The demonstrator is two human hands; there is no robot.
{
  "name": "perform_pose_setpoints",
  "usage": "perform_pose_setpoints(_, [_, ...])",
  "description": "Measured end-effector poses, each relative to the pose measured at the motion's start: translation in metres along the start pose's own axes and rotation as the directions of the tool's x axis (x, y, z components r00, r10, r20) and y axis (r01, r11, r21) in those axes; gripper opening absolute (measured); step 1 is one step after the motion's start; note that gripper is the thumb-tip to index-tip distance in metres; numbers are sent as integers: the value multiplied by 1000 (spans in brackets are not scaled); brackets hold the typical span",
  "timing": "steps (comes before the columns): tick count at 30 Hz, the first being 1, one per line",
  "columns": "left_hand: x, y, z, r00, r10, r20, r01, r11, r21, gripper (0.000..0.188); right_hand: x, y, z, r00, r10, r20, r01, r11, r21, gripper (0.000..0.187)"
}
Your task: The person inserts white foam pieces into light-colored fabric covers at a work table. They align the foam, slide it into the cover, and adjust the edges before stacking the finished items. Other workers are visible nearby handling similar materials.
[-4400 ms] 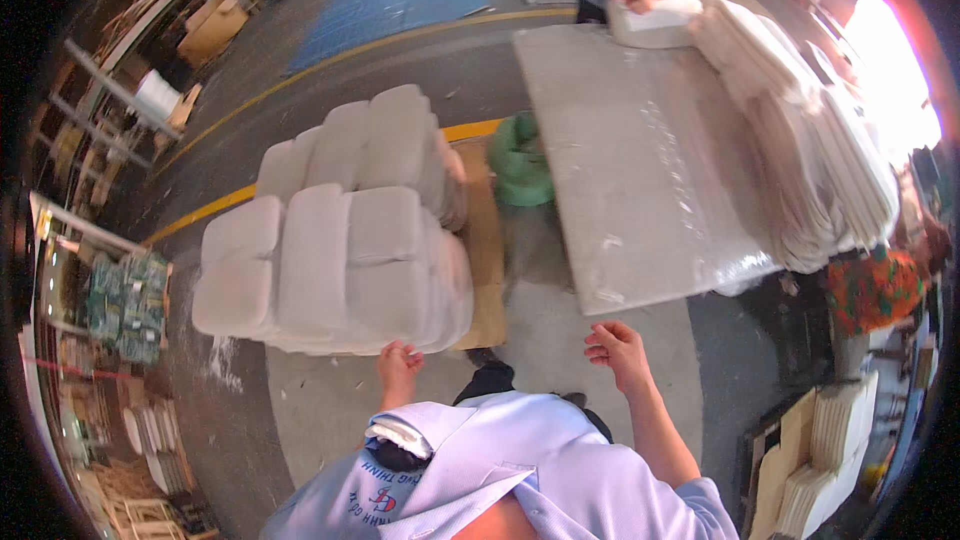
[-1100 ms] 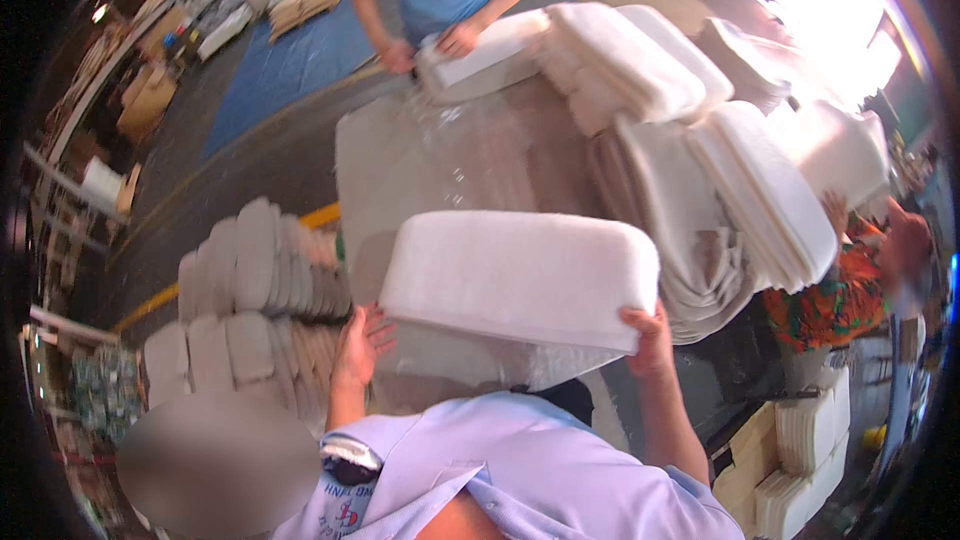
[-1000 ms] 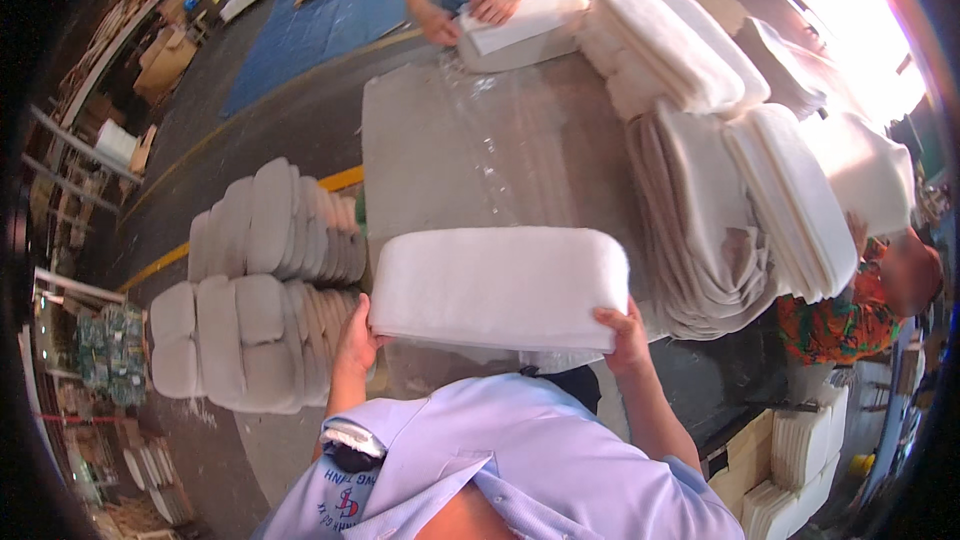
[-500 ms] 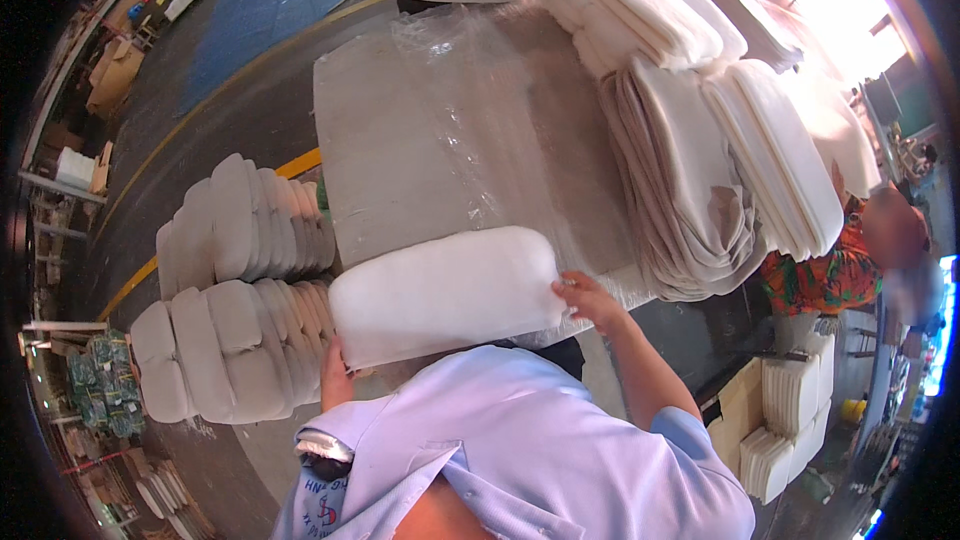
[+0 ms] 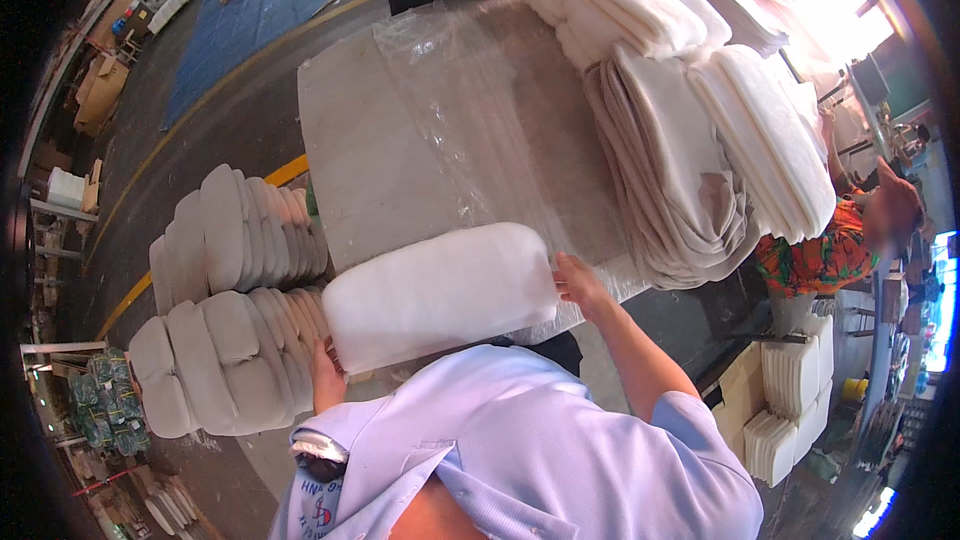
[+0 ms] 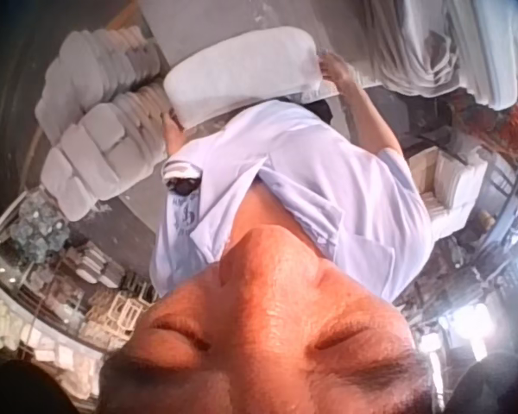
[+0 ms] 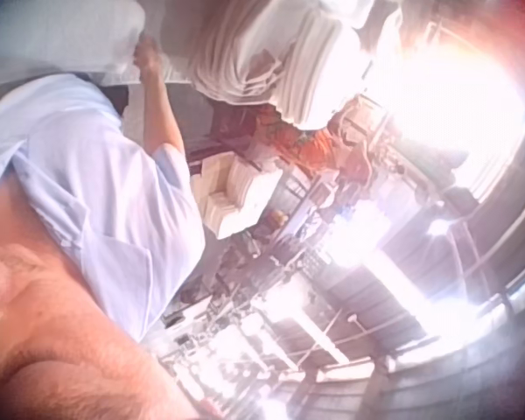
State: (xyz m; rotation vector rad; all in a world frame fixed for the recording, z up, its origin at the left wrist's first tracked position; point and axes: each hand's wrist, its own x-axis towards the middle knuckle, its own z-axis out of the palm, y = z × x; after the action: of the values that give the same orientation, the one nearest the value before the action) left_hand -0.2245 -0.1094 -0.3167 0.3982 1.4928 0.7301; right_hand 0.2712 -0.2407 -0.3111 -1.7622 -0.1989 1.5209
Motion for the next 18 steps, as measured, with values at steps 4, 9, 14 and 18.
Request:
perform_pose_setpoints(4, [1, -16, 11, 996, 91, -17, -91, 996, 16, 59, 13, 15, 1, 993, 36, 115, -25, 995, -97, 70])
perform_pose_setpoints(9, [17, 23, -6, 1000, 20, -2, -20, 976, 219, 61, 33, -28, -13, 998, -59, 35, 61, 998, -33, 70])
perform_pose_setpoints(14, [53, 54, 38, 990, 100, 97, -120, 967, 225, 68, 65, -42, 16, 972, -182, -147, 163, 977, -135, 61])
perform_pose_setpoints(18, [63, 46, 44, 937, 349, 5, -346, 926, 154, 70, 62, -41, 67, 927, -350, -134, 340, 936, -90, 56])
